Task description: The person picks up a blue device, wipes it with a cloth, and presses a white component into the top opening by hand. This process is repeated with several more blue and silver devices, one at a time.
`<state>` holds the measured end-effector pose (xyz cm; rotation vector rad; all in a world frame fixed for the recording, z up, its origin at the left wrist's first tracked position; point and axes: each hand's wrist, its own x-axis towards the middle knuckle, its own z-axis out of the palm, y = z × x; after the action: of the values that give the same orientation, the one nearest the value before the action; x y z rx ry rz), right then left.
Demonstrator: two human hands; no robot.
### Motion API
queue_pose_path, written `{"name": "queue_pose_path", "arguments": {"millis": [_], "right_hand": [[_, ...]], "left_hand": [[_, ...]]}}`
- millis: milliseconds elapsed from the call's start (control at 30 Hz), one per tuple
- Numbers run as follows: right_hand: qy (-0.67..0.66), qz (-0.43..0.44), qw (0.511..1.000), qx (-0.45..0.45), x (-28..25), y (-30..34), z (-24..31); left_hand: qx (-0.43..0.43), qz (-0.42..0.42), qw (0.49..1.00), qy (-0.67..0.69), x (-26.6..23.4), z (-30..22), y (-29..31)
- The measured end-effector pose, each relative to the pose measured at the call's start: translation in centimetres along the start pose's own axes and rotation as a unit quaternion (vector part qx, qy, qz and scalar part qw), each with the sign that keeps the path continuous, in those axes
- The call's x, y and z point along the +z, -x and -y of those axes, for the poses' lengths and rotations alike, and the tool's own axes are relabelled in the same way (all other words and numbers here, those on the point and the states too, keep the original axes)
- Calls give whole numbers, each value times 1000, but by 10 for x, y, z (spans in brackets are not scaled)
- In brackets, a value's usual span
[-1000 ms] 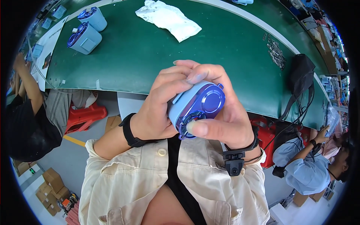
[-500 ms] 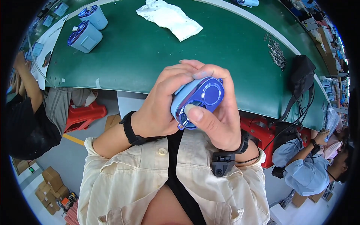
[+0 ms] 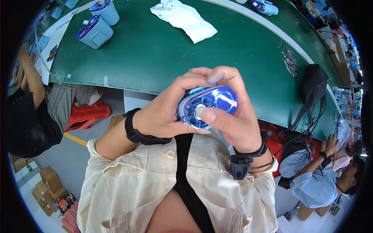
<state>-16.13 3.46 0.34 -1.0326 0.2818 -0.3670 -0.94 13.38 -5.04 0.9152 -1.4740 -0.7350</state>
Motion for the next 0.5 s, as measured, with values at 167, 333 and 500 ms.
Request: {"name": "queue_pose_path", "arguments": {"millis": [167, 333, 500], "right_hand": [[15, -5, 999, -50, -3, 1, -17], [10, 3, 999, -47, -9, 1, -22], [-131, 9, 985, 116, -4, -7, 6]], "left_hand": [[-43, 50, 998, 8, -5, 3, 1], [-16, 38, 999, -14, -6, 9, -3], [-109, 65, 970, 205, -26, 15, 0]]}}
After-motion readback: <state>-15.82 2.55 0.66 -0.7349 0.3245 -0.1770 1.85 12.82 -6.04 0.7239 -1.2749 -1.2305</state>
